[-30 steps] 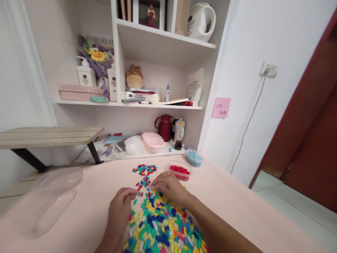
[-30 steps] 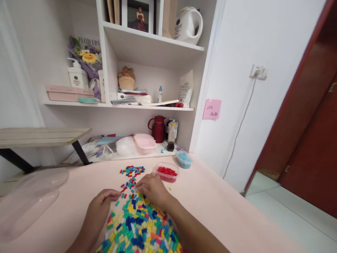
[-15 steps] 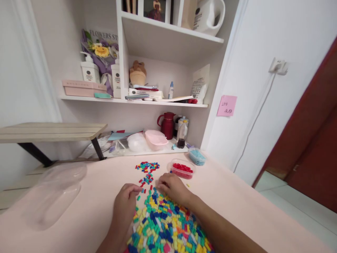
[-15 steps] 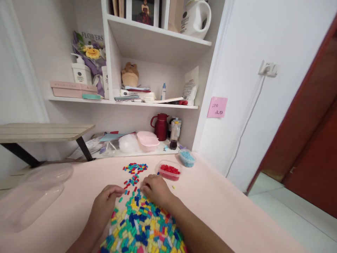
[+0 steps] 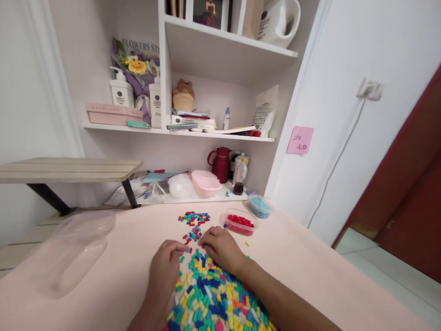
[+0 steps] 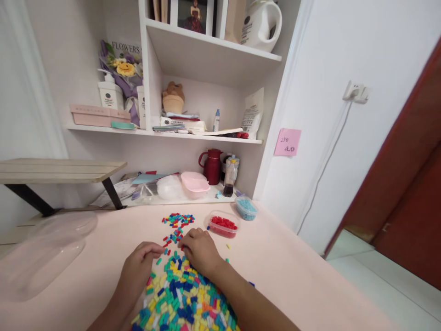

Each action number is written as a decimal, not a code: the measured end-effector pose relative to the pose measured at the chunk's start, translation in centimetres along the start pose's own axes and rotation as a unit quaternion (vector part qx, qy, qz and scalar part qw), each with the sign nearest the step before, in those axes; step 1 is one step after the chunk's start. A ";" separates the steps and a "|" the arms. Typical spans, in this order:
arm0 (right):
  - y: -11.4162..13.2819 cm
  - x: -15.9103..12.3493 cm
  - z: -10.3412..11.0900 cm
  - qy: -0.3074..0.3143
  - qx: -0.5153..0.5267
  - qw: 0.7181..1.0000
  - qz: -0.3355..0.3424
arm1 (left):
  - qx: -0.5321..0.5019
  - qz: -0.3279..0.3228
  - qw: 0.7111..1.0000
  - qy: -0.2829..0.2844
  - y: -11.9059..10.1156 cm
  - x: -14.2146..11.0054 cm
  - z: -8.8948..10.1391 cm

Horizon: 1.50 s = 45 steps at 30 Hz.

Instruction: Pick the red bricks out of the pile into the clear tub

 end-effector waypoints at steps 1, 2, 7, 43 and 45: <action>-0.1 0.1 0.0 -0.001 0.009 1.000 -0.006 | 0.002 -0.004 1.000 -0.001 0.0 0.0 0.0; -0.3 0.1 0.0 -0.002 0.019 1.000 -0.011 | 0.005 -0.007 1.000 -0.001 0.0 0.0 0.0; -0.9 0.2 0.2 -0.009 0.069 0.997 -0.040 | 0.020 -0.009 1.000 0.003 0.4 -0.1 -0.1; -4.2 -0.6 2.0 0.020 0.030 0.995 -0.097 | 0.016 0.013 1.000 -0.004 1.2 -0.1 0.1; -3.6 -0.5 1.7 0.012 0.022 0.996 -0.084 | 0.021 0.010 1.000 -0.001 1.3 -0.1 0.0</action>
Point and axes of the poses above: each hand's wrist, its own x-axis towards the middle knuckle, its own z-axis out of the back of the hand, y = z × x, the point moved 10 cm from there along x, towards the middle knuckle
